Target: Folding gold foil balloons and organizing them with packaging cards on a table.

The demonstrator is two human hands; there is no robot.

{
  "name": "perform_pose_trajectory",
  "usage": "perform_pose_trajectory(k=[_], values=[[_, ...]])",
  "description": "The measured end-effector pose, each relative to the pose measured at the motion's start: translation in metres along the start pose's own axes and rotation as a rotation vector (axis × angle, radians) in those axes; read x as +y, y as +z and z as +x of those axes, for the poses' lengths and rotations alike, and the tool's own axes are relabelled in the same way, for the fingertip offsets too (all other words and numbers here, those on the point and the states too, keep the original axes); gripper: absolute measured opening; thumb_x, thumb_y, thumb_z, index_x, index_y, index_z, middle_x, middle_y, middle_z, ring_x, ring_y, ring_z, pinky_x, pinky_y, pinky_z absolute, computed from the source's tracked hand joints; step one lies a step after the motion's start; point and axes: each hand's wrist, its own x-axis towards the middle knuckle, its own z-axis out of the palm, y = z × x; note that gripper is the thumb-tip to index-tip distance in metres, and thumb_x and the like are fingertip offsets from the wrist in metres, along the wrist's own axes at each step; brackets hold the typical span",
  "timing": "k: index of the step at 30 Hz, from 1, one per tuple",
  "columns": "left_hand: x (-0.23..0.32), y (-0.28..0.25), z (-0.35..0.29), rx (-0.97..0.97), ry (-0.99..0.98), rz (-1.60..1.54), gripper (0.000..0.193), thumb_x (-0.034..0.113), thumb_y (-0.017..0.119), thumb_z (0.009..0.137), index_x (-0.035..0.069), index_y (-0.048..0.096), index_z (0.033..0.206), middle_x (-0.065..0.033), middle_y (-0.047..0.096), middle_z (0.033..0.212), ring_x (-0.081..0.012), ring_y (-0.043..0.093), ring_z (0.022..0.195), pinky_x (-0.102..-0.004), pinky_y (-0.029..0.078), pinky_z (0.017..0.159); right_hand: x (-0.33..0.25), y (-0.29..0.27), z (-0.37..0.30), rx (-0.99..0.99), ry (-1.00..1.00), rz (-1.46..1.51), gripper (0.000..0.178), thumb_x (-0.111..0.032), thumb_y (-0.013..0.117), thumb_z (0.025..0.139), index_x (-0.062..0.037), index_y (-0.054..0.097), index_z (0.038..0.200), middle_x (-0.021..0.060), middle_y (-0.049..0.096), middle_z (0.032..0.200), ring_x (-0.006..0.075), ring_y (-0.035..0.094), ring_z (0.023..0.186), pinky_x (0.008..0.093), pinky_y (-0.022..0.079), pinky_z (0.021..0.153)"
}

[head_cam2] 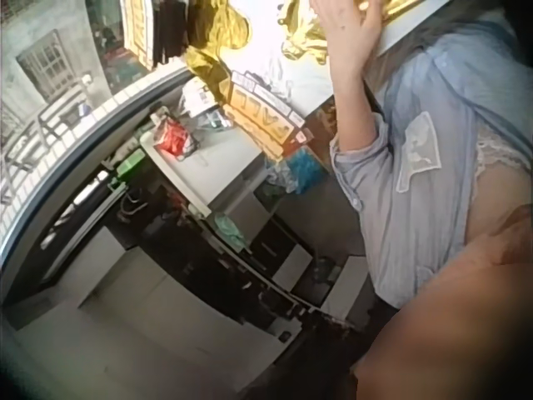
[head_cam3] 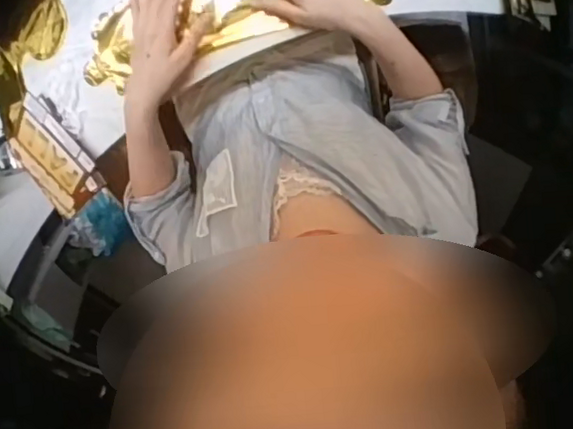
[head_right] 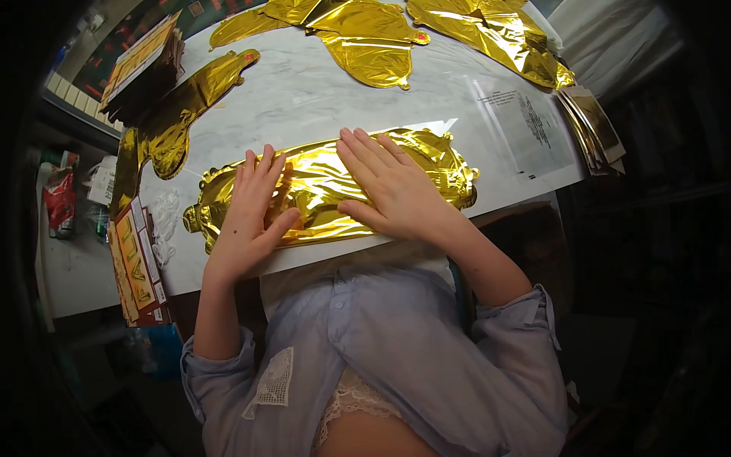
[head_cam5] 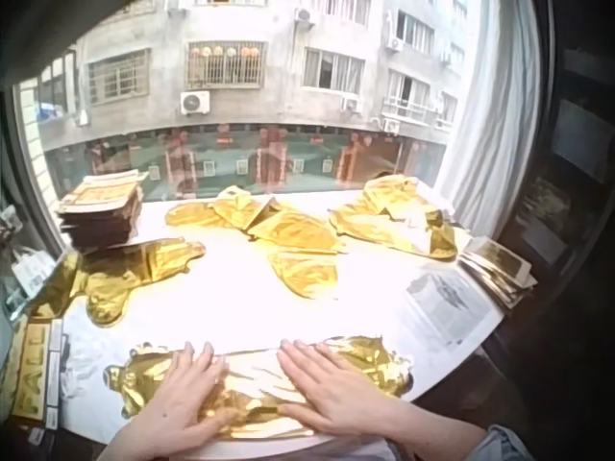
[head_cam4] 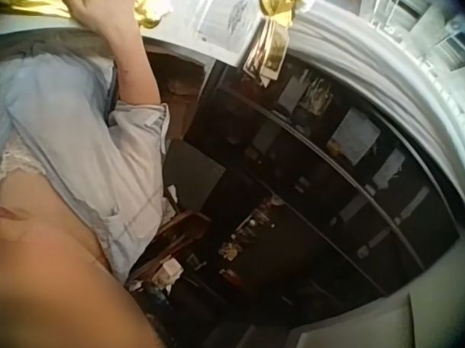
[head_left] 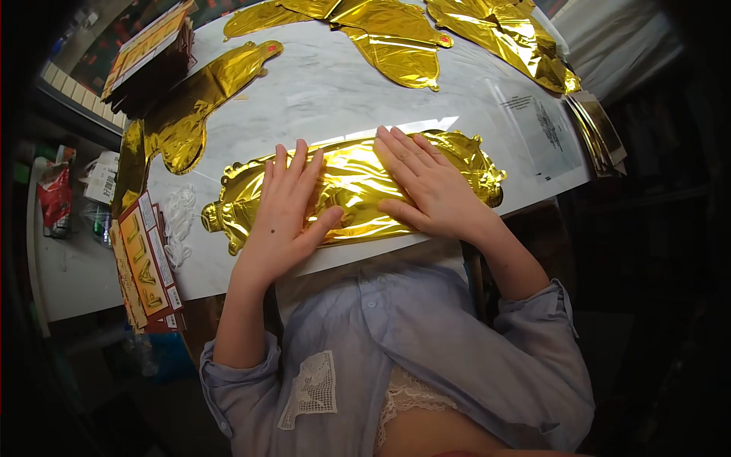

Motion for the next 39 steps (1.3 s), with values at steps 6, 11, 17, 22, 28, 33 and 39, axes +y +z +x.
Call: perform_pose_trajectory(k=[6, 11, 17, 22, 28, 33, 39], values=[[-0.008, -0.021, -0.004, -0.066, -0.187, 0.236, 0.066, 0.030, 0.045, 0.113, -0.003, 0.026, 0.166, -0.0271, 0.028, 0.172, -0.0386, 0.018, 0.163, -0.0509, 0.005, 0.132, 0.001, 0.001, -0.001, 0.000, -0.013, -0.006, 0.084, -0.054, 0.051, 0.107, 0.0004, 0.028, 0.166, 0.0196, 0.028, 0.174, 0.0338, 0.027, 0.161, 0.0462, 0.020, 0.131], [-0.022, -0.040, -0.013, -0.158, -0.247, 0.330, 0.069, 0.032, 0.045, 0.112, -0.004, 0.021, 0.167, -0.0244, 0.021, 0.175, -0.0356, 0.015, 0.165, -0.0508, 0.003, 0.133, 0.000, 0.001, 0.000, 0.006, -0.015, -0.002, 0.083, -0.053, 0.050, 0.107, 0.0001, 0.027, 0.166, 0.0196, 0.028, 0.173, 0.0342, 0.027, 0.161, 0.0461, 0.019, 0.131], [-0.007, -0.038, -0.022, 0.111, -0.039, 0.249, 0.072, 0.034, 0.052, 0.108, 0.006, 0.026, 0.169, -0.0158, 0.018, 0.178, -0.0341, 0.015, 0.165, -0.0546, 0.005, 0.132, 0.000, 0.000, -0.003, -0.002, -0.015, -0.018, 0.082, -0.052, 0.050, 0.107, -0.0011, 0.028, 0.167, 0.0194, 0.028, 0.174, 0.0338, 0.027, 0.161, 0.0460, 0.019, 0.131], [0.000, -0.008, -0.024, -0.032, 0.031, 0.366, 0.065, 0.034, 0.053, 0.107, 0.019, 0.036, 0.168, -0.0121, 0.020, 0.178, -0.0360, 0.016, 0.164, -0.0609, 0.003, 0.131, 0.000, -0.002, -0.002, -0.013, -0.001, -0.009, 0.082, -0.053, 0.051, 0.107, -0.0014, 0.028, 0.167, 0.0189, 0.028, 0.174, 0.0328, 0.027, 0.161, 0.0458, 0.019, 0.131], [-0.003, -0.004, -0.022, -0.044, 0.029, 0.440, 0.060, 0.036, 0.053, 0.107, 0.026, 0.044, 0.165, -0.0098, 0.026, 0.177, -0.0362, 0.019, 0.164, -0.0654, 0.004, 0.129, 0.003, -0.011, 0.000, -0.063, 0.014, 0.104, 0.080, -0.052, 0.050, 0.108, -0.0021, 0.027, 0.167, 0.0183, 0.025, 0.175, 0.0314, 0.024, 0.163, 0.0442, 0.017, 0.132], [-0.006, -0.001, -0.024, -0.017, 0.041, 0.443, 0.059, 0.041, 0.056, 0.106, 0.028, 0.046, 0.163, -0.0101, 0.032, 0.174, -0.0372, 0.024, 0.162, -0.0677, 0.007, 0.128, 0.007, -0.024, -0.004, -0.029, -0.028, 0.140, 0.086, -0.052, 0.061, 0.104, -0.0064, 0.027, 0.168, 0.0158, 0.022, 0.177, 0.0329, 0.020, 0.164, 0.0494, 0.018, 0.132], [-0.005, -0.002, -0.022, -0.028, 0.028, 0.409, 0.063, 0.038, 0.055, 0.106, 0.023, 0.042, 0.165, -0.0104, 0.030, 0.175, -0.0358, 0.022, 0.163, -0.0667, 0.005, 0.129, 0.009, -0.019, -0.008, -0.041, -0.084, 0.152, 0.090, -0.052, 0.071, 0.096, -0.0115, 0.033, 0.167, 0.0132, 0.028, 0.175, 0.0328, 0.022, 0.163, 0.0524, 0.019, 0.132]])
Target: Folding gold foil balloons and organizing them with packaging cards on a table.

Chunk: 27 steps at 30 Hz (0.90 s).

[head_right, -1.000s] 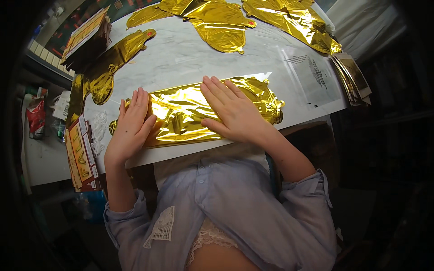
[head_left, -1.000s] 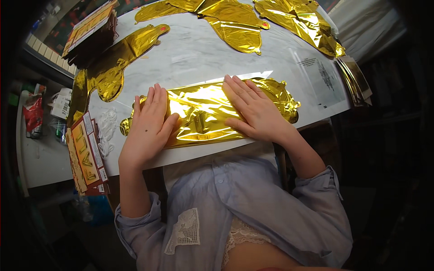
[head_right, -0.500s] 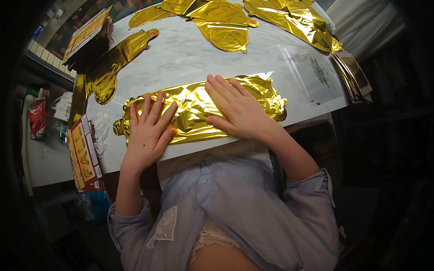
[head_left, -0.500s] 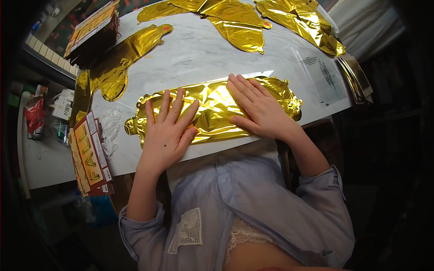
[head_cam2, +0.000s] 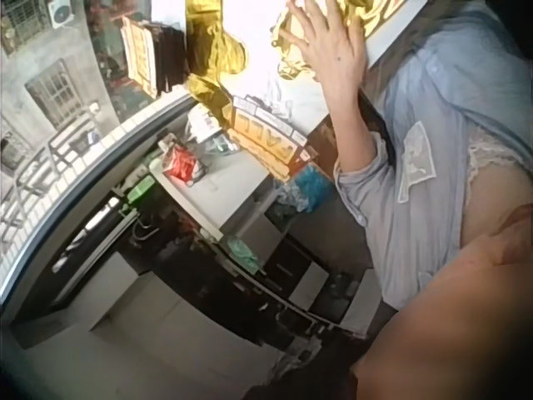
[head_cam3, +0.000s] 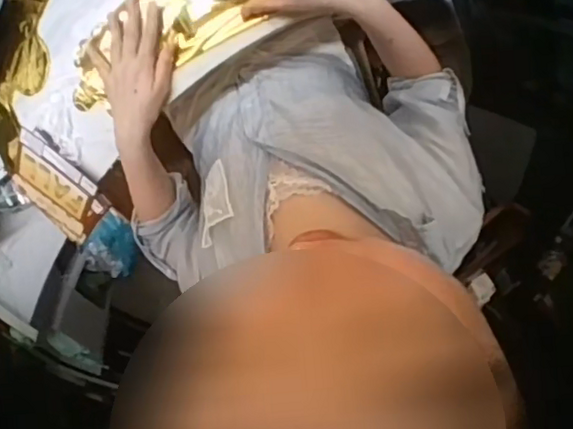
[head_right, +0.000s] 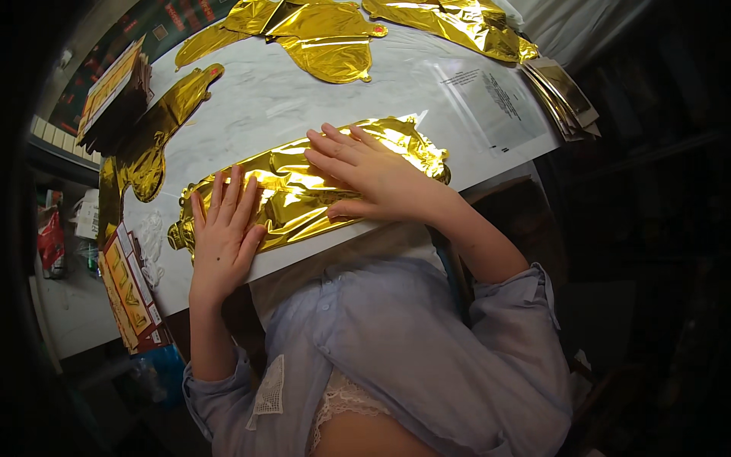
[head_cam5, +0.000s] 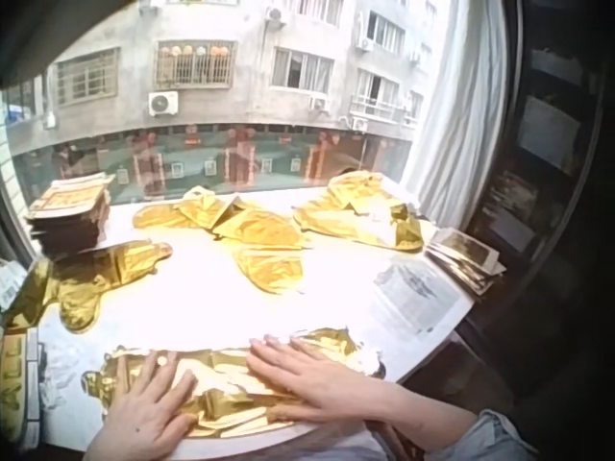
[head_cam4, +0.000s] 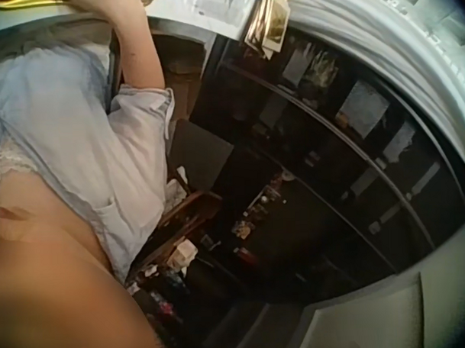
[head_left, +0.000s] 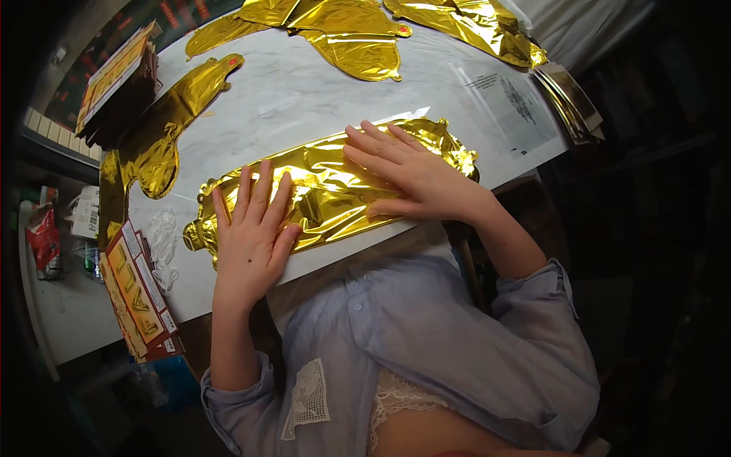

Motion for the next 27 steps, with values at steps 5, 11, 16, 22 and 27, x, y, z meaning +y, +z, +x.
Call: perform_pose_trajectory(k=[5, 11, 16, 22, 27], values=[[-0.004, 0.000, 0.000, 0.012, -0.032, -0.141, 0.066, 0.036, 0.053, 0.106, 0.016, 0.038, 0.167, -0.0109, 0.028, 0.176, -0.0339, 0.020, 0.164, -0.0657, 0.004, 0.129, 0.004, 0.001, 0.001, 0.009, -0.008, 0.092, 0.087, -0.049, 0.073, 0.095, -0.0148, 0.037, 0.166, 0.0122, 0.028, 0.175, 0.0327, 0.022, 0.163, 0.0516, 0.020, 0.132], [-0.002, -0.002, 0.001, -0.002, -0.019, -0.086, 0.064, 0.030, 0.056, 0.105, 0.013, 0.042, 0.165, -0.0123, 0.029, 0.175, -0.0353, 0.020, 0.164, -0.0653, 0.004, 0.129, 0.006, 0.008, -0.002, -0.007, -0.015, 0.060, 0.072, -0.044, 0.065, 0.103, -0.0139, 0.041, 0.163, 0.0145, 0.032, 0.173, 0.0367, 0.027, 0.161, 0.0543, 0.021, 0.131], [-0.013, -0.007, -0.005, 0.167, 0.011, -0.387, 0.057, 0.023, 0.055, 0.105, 0.010, 0.048, 0.161, -0.0160, 0.036, 0.172, -0.0379, 0.023, 0.163, -0.0625, 0.004, 0.130, 0.008, 0.013, -0.002, 0.025, -0.040, 0.029, 0.068, -0.046, 0.060, 0.105, -0.0125, 0.043, 0.162, 0.0159, 0.033, 0.172, 0.0373, 0.029, 0.160, 0.0542, 0.021, 0.131], [0.014, -0.052, -0.008, 0.196, -0.024, -0.270, 0.042, 0.012, 0.058, 0.104, 0.003, 0.061, 0.145, -0.0172, 0.055, 0.155, -0.0402, 0.047, 0.149, -0.0575, 0.022, 0.129, 0.011, 0.016, -0.004, 0.018, -0.024, 0.024, 0.071, -0.047, 0.061, 0.104, -0.0169, 0.039, 0.165, 0.0110, 0.028, 0.176, 0.0336, 0.026, 0.162, 0.0510, 0.018, 0.132], [0.041, -0.031, 0.021, -0.038, 0.148, -0.206, 0.066, 0.025, 0.060, 0.105, -0.003, 0.038, 0.160, -0.0264, 0.033, 0.168, -0.0458, 0.031, 0.156, -0.0559, 0.023, 0.129, 0.008, 0.013, -0.004, 0.015, -0.032, 0.016, 0.071, -0.047, 0.062, 0.104, -0.0157, 0.040, 0.165, 0.0105, 0.029, 0.175, 0.0327, 0.026, 0.162, 0.0513, 0.019, 0.132]])
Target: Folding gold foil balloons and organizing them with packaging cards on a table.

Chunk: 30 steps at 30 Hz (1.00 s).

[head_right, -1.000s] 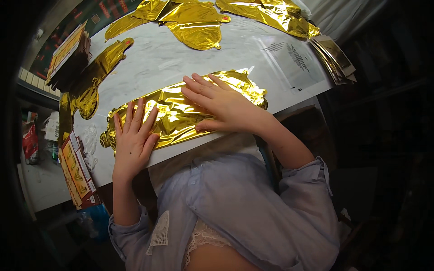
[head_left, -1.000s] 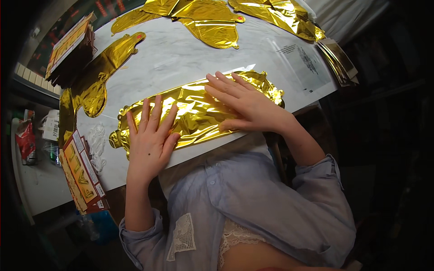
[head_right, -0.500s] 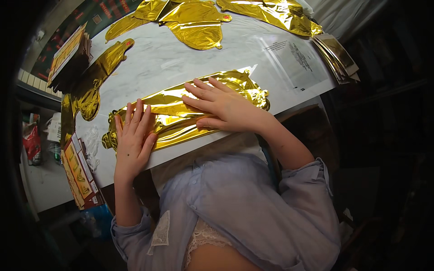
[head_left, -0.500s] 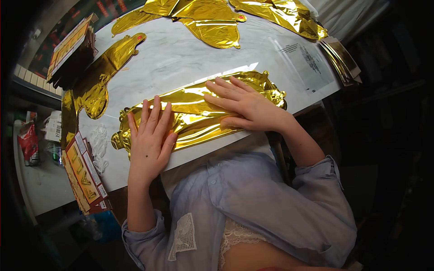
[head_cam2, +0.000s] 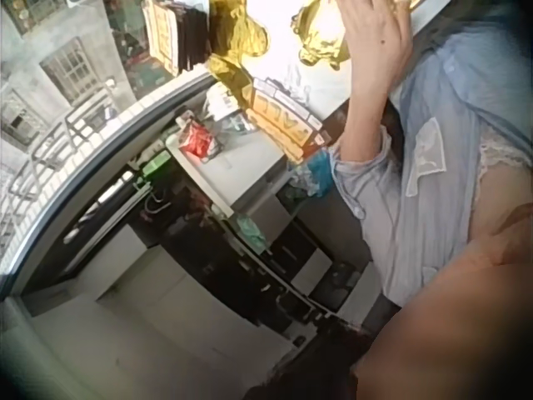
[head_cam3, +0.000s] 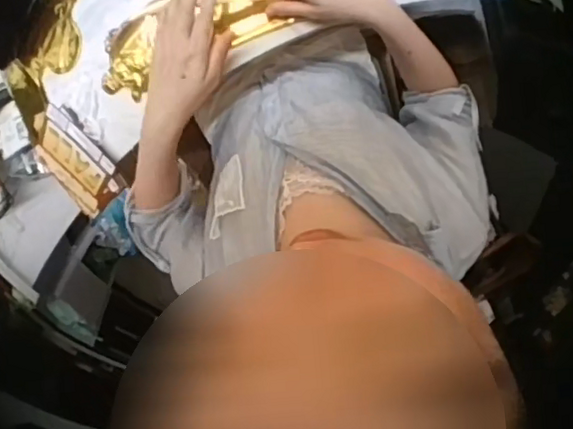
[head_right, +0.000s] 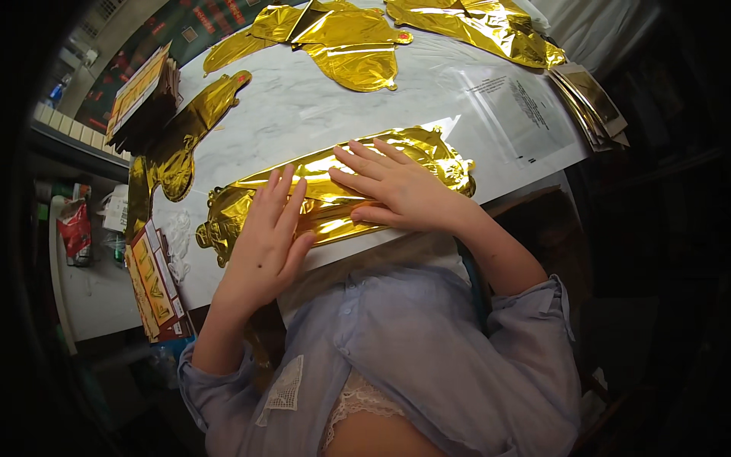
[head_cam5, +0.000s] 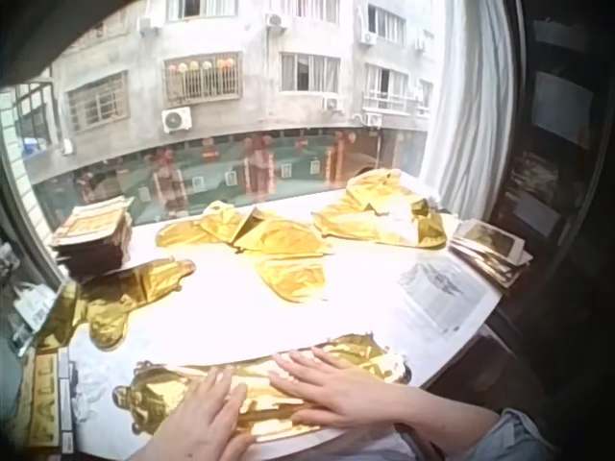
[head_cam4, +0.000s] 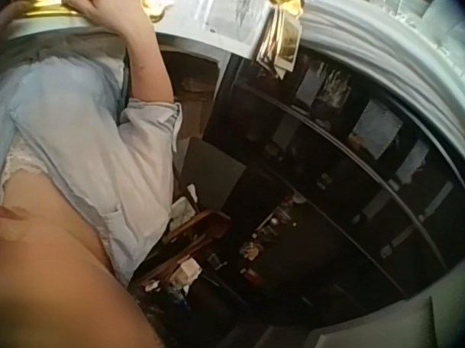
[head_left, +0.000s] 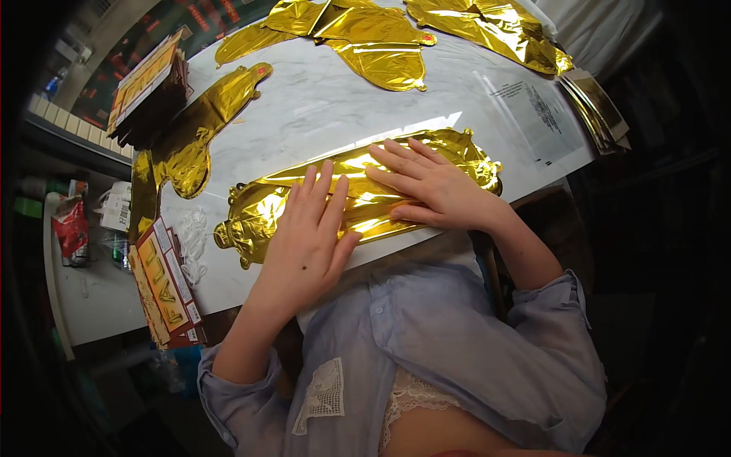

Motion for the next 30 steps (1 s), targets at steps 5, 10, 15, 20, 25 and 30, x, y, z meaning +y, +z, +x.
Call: perform_pose_trajectory(k=[5, 10, 15, 20, 25, 30], values=[[-0.025, 0.034, 0.008, -0.026, -0.040, 0.144, 0.074, 0.036, 0.054, 0.108, -0.002, 0.028, 0.166, -0.0255, 0.022, 0.174, -0.0443, 0.021, 0.161, -0.0545, 0.018, 0.130, -0.003, 0.000, 0.001, -0.008, 0.010, -0.022, 0.072, -0.049, 0.060, 0.105, -0.0155, 0.039, 0.165, 0.0107, 0.030, 0.175, 0.0321, 0.027, 0.161, 0.0506, 0.020, 0.132], [-0.026, 0.036, 0.008, -0.005, -0.040, 0.118, 0.073, 0.035, 0.053, 0.108, -0.002, 0.028, 0.166, -0.0237, 0.021, 0.175, -0.0427, 0.019, 0.162, -0.0537, 0.016, 0.131, -0.008, -0.007, 0.003, -0.035, 0.019, -0.105, 0.073, -0.052, 0.057, 0.106, -0.0135, 0.038, 0.165, 0.0134, 0.031, 0.173, 0.0328, 0.028, 0.161, 0.0510, 0.021, 0.131], [-0.028, 0.038, 0.008, -0.004, -0.037, 0.157, 0.072, 0.038, 0.050, 0.108, -0.003, 0.031, 0.164, -0.0250, 0.024, 0.173, -0.0429, 0.020, 0.162, -0.0571, 0.015, 0.130, -0.033, 0.002, 0.029, 0.156, -0.027, -0.221, 0.075, -0.052, 0.055, 0.105, 0.0032, 0.047, 0.154, 0.0211, 0.047, 0.162, 0.0337, 0.038, 0.155, 0.0506, 0.027, 0.128], [-0.031, 0.042, 0.007, -0.026, -0.064, 0.174, 0.075, 0.039, 0.051, 0.108, -0.002, 0.028, 0.166, -0.0232, 0.022, 0.175, -0.0406, 0.017, 0.163, -0.0577, 0.014, 0.130, -0.043, 0.035, 0.041, 0.228, 0.002, -0.175, 0.072, -0.047, 0.054, 0.107, 0.0038, 0.044, 0.157, 0.0195, 0.045, 0.165, 0.0313, 0.038, 0.156, 0.0490, 0.025, 0.129], [-0.027, 0.038, 0.008, -0.022, -0.071, 0.147, 0.074, 0.039, 0.050, 0.108, -0.001, 0.029, 0.166, -0.0229, 0.021, 0.175, -0.0413, 0.017, 0.163, -0.0584, 0.013, 0.130, -0.032, 0.031, 0.026, 0.174, 0.096, -0.165, 0.072, -0.051, 0.047, 0.110, 0.0027, 0.043, 0.158, 0.0204, 0.040, 0.167, 0.0315, 0.032, 0.159, 0.0495, 0.025, 0.129], [-0.025, 0.038, 0.007, -0.021, -0.084, 0.175, 0.073, 0.040, 0.050, 0.108, 0.001, 0.030, 0.167, -0.0227, 0.022, 0.175, -0.0435, 0.016, 0.163, -0.0605, 0.013, 0.130, -0.030, 0.024, 0.019, 0.141, 0.104, -0.089, 0.073, -0.048, 0.044, 0.112, 0.0039, 0.036, 0.162, 0.0219, 0.035, 0.170, 0.0326, 0.029, 0.160, 0.0489, 0.021, 0.131]])
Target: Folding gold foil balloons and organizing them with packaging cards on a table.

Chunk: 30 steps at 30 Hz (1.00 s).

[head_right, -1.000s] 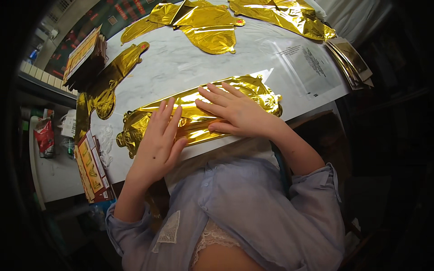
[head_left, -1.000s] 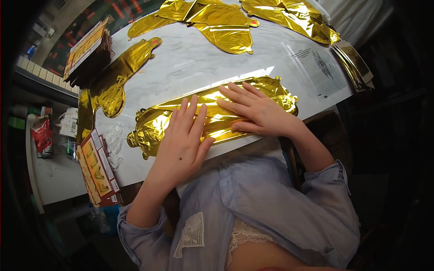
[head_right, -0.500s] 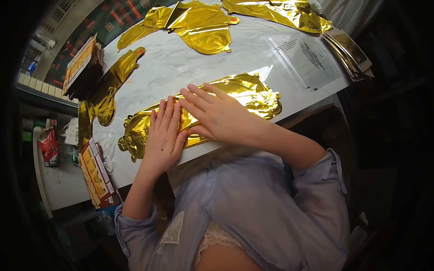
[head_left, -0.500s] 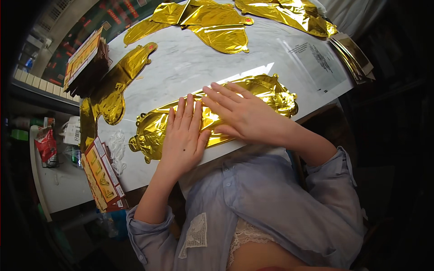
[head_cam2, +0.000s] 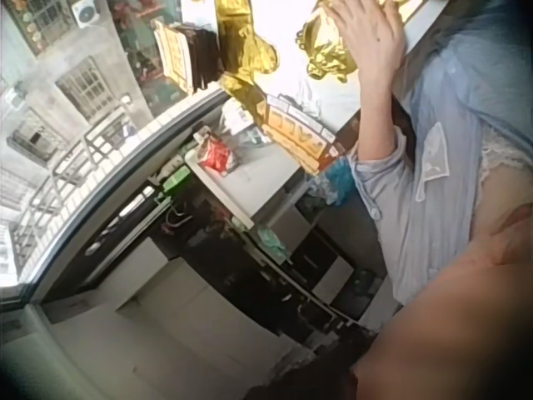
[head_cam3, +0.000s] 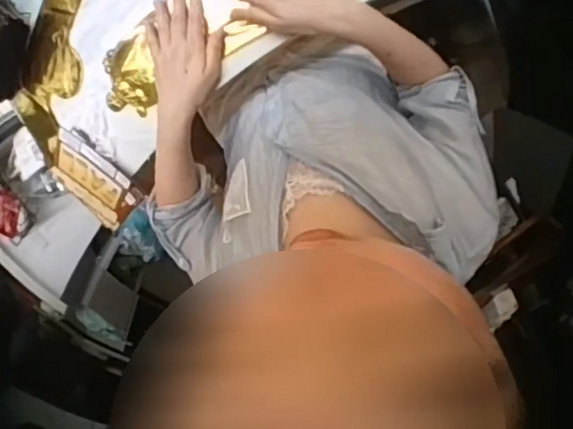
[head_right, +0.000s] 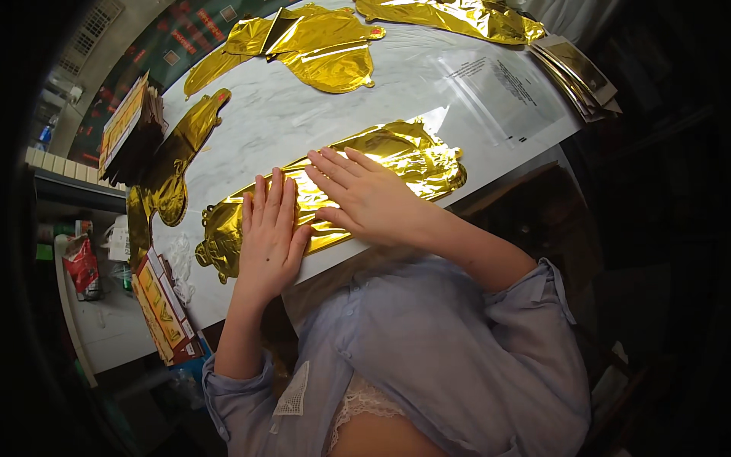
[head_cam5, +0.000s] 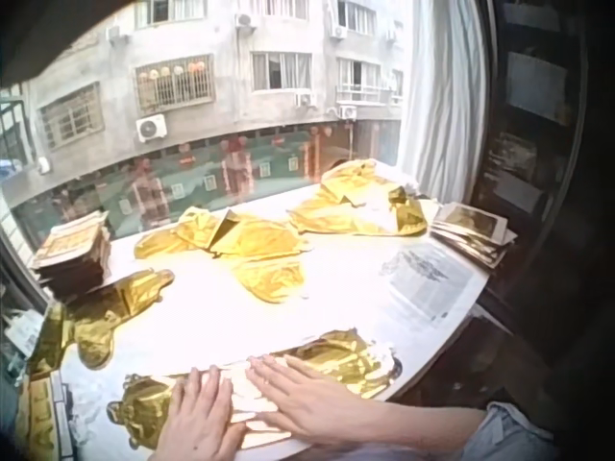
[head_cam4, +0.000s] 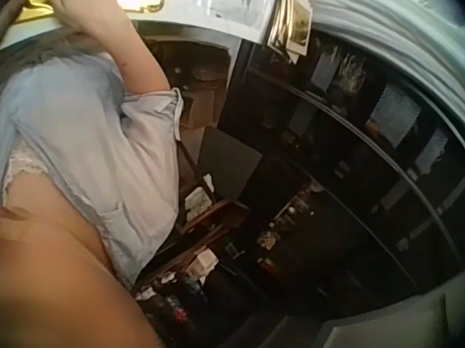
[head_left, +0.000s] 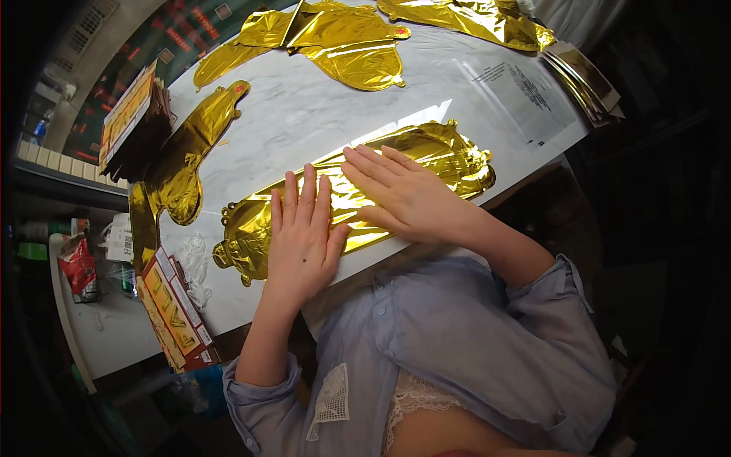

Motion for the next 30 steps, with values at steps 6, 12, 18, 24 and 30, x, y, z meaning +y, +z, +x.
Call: perform_pose_trajectory(k=[6, 12, 18, 24, 30], values=[[0.000, 0.003, 0.001, 0.018, 0.000, -0.007, 0.071, 0.038, 0.049, 0.109, 0.006, 0.029, 0.169, -0.0182, 0.021, 0.177, -0.0420, 0.015, 0.164, -0.0584, 0.012, 0.130, -0.015, 0.004, 0.025, 0.009, -0.010, 0.037, 0.066, -0.042, 0.049, 0.110, 0.0046, 0.044, 0.156, 0.0230, 0.043, 0.164, 0.0348, 0.036, 0.157, 0.0497, 0.025, 0.129], [0.000, 0.000, 0.001, 0.021, -0.004, -0.009, 0.070, 0.040, 0.049, 0.109, 0.004, 0.032, 0.166, -0.0204, 0.024, 0.175, -0.0436, 0.017, 0.163, -0.0579, 0.012, 0.130, -0.004, -0.011, 0.000, -0.008, 0.154, -0.074, 0.068, -0.040, 0.049, 0.110, 0.0035, 0.036, 0.161, 0.0201, 0.039, 0.168, 0.0320, 0.035, 0.158, 0.0478, 0.024, 0.129], [0.001, 0.000, 0.000, 0.023, 0.002, 0.006, 0.070, 0.040, 0.050, 0.109, 0.003, 0.032, 0.166, -0.0206, 0.023, 0.175, -0.0442, 0.017, 0.163, -0.0577, 0.012, 0.130, 0.020, -0.017, -0.027, 0.090, 0.480, -0.299, 0.074, -0.046, 0.050, 0.110, 0.0117, 0.040, 0.156, 0.0307, 0.042, 0.163, 0.0408, 0.037, 0.155, 0.0492, 0.024, 0.129], [0.001, 0.001, 0.001, 0.013, 0.002, 0.014, 0.071, 0.041, 0.049, 0.109, 0.003, 0.032, 0.166, -0.0197, 0.022, 0.176, -0.0435, 0.016, 0.163, -0.0578, 0.012, 0.130, -0.014, -0.021, -0.008, 0.156, 0.183, -0.078, 0.075, -0.050, 0.052, 0.108, 0.0045, 0.041, 0.158, 0.0282, 0.039, 0.165, 0.0412, 0.034, 0.156, 0.0536, 0.024, 0.129], [0.001, -0.001, 0.001, 0.018, -0.005, -0.004, 0.071, 0.041, 0.049, 0.109, 0.004, 0.032, 0.167, -0.0193, 0.022, 0.176, -0.0428, 0.016, 0.163, -0.0571, 0.011, 0.130, -0.008, 0.001, -0.011, 0.106, 0.201, -0.141, 0.070, -0.049, 0.051, 0.109, -0.0010, 0.043, 0.160, 0.0228, 0.039, 0.167, 0.0379, 0.035, 0.157, 0.0552, 0.024, 0.128]])
